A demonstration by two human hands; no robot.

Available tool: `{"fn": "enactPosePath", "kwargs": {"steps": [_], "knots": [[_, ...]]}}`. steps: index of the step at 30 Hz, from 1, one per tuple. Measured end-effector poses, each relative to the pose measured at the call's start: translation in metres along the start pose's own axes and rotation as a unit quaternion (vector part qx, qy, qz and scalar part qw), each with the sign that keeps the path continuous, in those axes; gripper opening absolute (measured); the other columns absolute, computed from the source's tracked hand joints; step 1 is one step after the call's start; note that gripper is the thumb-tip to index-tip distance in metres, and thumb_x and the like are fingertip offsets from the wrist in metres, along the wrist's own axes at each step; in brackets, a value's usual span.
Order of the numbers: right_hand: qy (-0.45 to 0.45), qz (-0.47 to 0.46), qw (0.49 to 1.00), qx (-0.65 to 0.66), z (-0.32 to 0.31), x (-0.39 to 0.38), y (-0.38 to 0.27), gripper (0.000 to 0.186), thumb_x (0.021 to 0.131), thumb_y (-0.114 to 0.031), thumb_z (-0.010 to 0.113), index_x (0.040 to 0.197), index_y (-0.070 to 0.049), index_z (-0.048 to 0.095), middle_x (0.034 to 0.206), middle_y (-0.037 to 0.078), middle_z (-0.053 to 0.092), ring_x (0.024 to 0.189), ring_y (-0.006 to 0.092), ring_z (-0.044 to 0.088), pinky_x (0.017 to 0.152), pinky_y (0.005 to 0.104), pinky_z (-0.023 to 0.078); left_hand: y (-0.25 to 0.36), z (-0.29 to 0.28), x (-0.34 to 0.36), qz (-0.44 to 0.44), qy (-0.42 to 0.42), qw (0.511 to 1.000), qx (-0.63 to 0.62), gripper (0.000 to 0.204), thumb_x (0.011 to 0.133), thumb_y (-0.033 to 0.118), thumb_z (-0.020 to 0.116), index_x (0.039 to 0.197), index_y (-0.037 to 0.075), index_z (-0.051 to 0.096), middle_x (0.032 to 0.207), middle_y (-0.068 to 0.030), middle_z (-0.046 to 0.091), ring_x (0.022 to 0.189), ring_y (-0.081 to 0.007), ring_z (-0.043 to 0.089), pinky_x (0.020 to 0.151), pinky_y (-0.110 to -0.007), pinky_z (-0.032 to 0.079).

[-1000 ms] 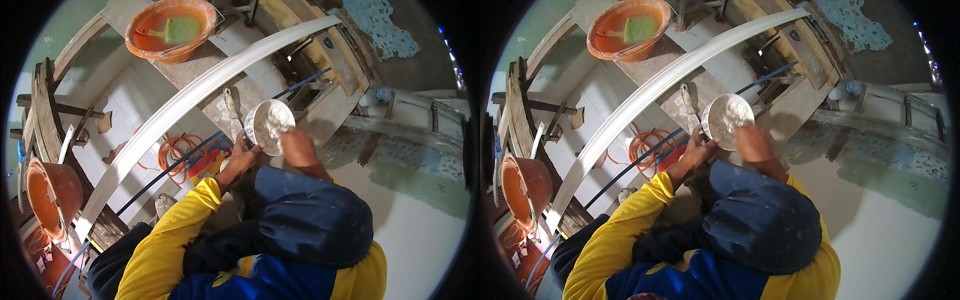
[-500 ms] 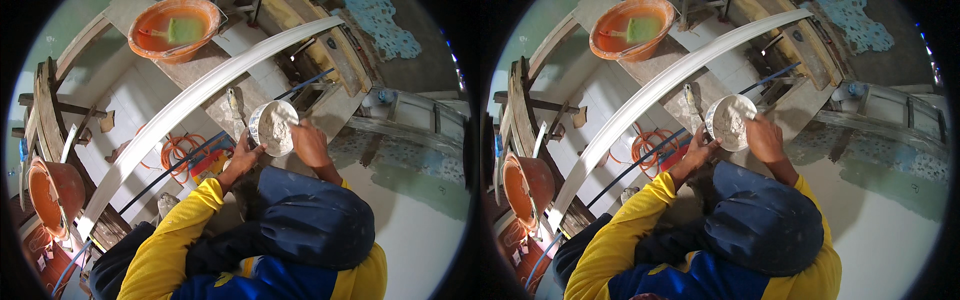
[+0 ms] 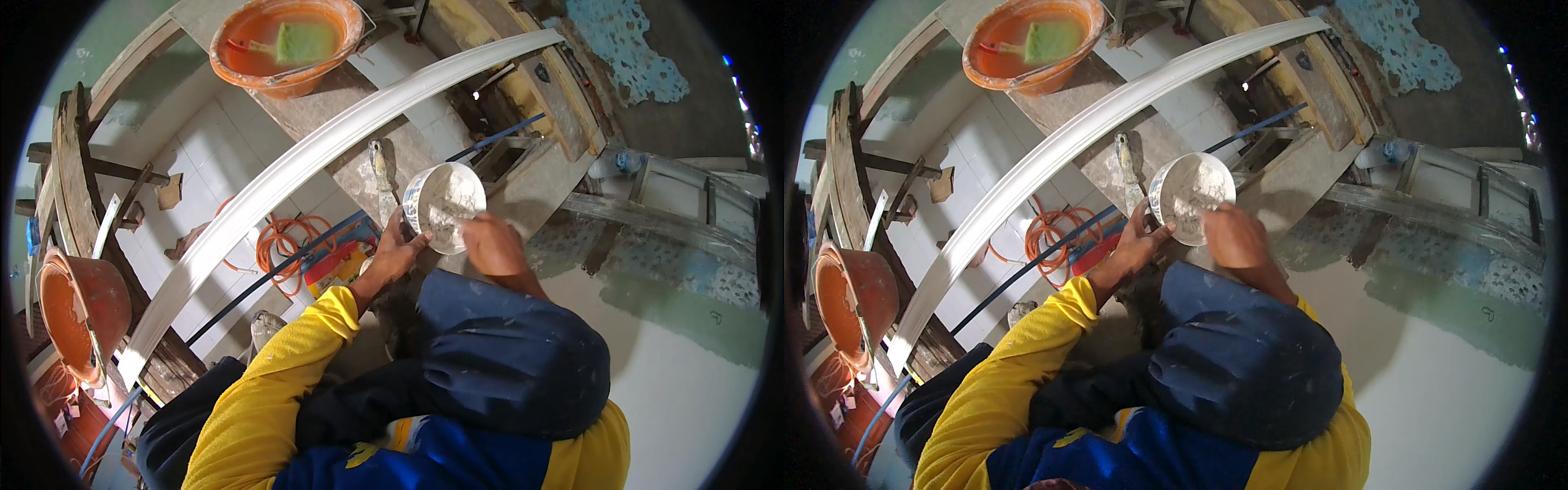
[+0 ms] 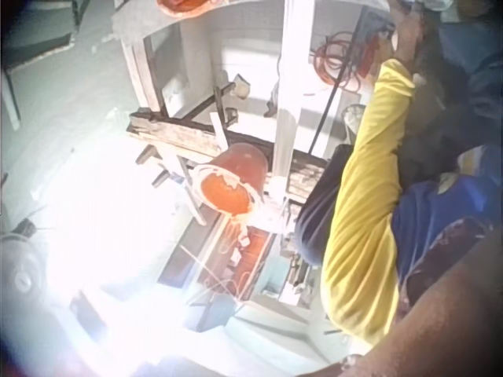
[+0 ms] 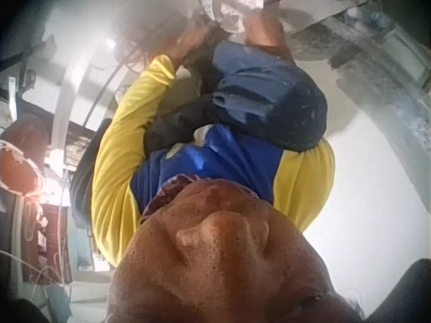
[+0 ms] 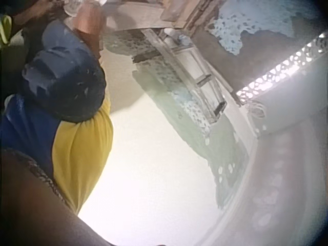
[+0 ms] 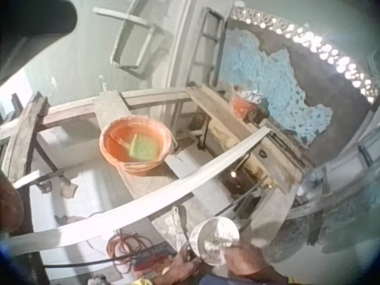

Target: The person scoops a white paste from a bucket into a small container, mixes it with a putty knife, and applies the paste to a long white strip. The person then smooths the paste along the strip.

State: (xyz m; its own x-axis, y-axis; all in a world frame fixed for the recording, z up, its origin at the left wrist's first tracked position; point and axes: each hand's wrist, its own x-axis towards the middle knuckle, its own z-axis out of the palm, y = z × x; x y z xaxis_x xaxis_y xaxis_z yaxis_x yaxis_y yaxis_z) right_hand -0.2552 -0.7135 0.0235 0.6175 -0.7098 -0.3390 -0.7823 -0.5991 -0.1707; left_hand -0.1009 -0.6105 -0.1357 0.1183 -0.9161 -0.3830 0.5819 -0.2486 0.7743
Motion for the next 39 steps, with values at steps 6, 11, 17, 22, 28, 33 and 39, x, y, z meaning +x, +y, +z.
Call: {"fn": "enactPosePath", "kwargs": {"steps": [6, 11, 17, 22, 28, 33, 39], "knots": [[-0.050, 0.057, 0.991, -0.107, 0.007, 0.012, 0.015, 0.028, 0.103, -0.019, 0.057, 0.122, -0.014, 0.076, 0.109, 0.019, 0.071, 0.098, 0.0428, 0.072, 0.083, 0.0558, 0.057, -0.002, 0.001, 0.008, 0.007, -0.008, 0.999, 0.052, 0.082, 0.100, 0.011, 0.076, 0.165, 0.004, 0.027, 0.147, -0.0206, 0.058, 0.130, -0.0266, 0.061, 0.111, -0.038, 0.052], [0.057, -0.049, 0.997, -0.024, -0.027, 0.026, 0.005, 0.028, 0.101, -0.020, 0.062, 0.124, -0.013, 0.077, 0.100, 0.016, 0.071, 0.090, 0.0428, 0.070, 0.078, 0.0555, 0.054, 0.015, 0.002, -0.001, -0.006, -0.023, 0.999, 0.032, 0.083, 0.099, 0.010, 0.077, 0.164, 0.002, 0.027, 0.147, -0.0208, 0.058, 0.131, -0.0270, 0.060, 0.111, -0.038, 0.052], [-0.025, 0.057, 0.994, -0.090, -0.002, 0.013, 0.035, 0.021, 0.102, -0.021, 0.062, 0.107, -0.007, 0.076, 0.100, 0.022, 0.074, 0.094, 0.0448, 0.072, 0.083, 0.0560, 0.056, 0.005, 0.000, -0.001, -0.029, -0.009, 0.999, -0.035, 0.093, 0.097, 0.008, 0.079, 0.164, -0.008, 0.017, 0.160, -0.0238, 0.046, 0.146, -0.0287, 0.048, 0.122, -0.037, 0.041], [0.058, 0.020, 0.983, 0.172, -0.012, -0.007, -0.014, 0.027, 0.102, -0.023, 0.063, 0.115, -0.006, 0.078, 0.100, 0.027, 0.073, 0.095, 0.0490, 0.070, 0.088, 0.0548, 0.055, -0.002, -0.002, 0.000, -0.063, -0.008, 0.996, -0.060, 0.096, 0.097, 0.009, 0.080, 0.164, -0.010, 0.013, 0.160, -0.0270, 0.044, 0.147, -0.0304, 0.046, 0.122, -0.038, 0.040], [0.023, 0.031, 0.999, 0.001, -0.009, 0.013, 0.031, 0.019, 0.099, -0.017, 0.061, 0.098, -0.006, 0.076, 0.096, 0.022, 0.074, 0.092, 0.0444, 0.073, 0.082, 0.0555, 0.057, 0.001, -0.004, 0.000, -0.050, 0.005, 0.999, 0.001, 0.096, 0.097, 0.012, 0.080, 0.164, -0.011, 0.014, 0.159, -0.0272, 0.045, 0.146, -0.0311, 0.047, 0.121, -0.039, 0.042], [-0.018, -0.010, 0.994, -0.107, 0.015, 0.003, -0.003, 0.019, 0.098, -0.016, 0.059, 0.101, -0.009, 0.076, 0.101, 0.019, 0.071, 0.091, 0.0405, 0.074, 0.078, 0.0554, 0.058, -0.010, 0.002, 0.004, -0.062, 0.007, 0.997, -0.036, 0.097, 0.097, 0.015, 0.082, 0.164, -0.008, 0.016, 0.156, -0.0267, 0.048, 0.144, -0.0307, 0.049, 0.120, -0.040, 0.043], [0.014, -0.014, 0.994, -0.107, 0.008, 0.019, 0.014, 0.022, 0.100, -0.018, 0.060, 0.113, -0.014, 0.078, 0.103, 0.018, 0.070, 0.090, 0.0405, 0.073, 0.077, 0.0554, 0.057, 0.004, 0.002, -0.005, -0.041, -0.008, 0.998, -0.055, 0.094, 0.097, 0.015, 0.082, 0.162, -0.006, 0.018, 0.154, -0.0240, 0.050, 0.144, -0.0307, 0.050, 0.119, -0.040, 0.044]]}}
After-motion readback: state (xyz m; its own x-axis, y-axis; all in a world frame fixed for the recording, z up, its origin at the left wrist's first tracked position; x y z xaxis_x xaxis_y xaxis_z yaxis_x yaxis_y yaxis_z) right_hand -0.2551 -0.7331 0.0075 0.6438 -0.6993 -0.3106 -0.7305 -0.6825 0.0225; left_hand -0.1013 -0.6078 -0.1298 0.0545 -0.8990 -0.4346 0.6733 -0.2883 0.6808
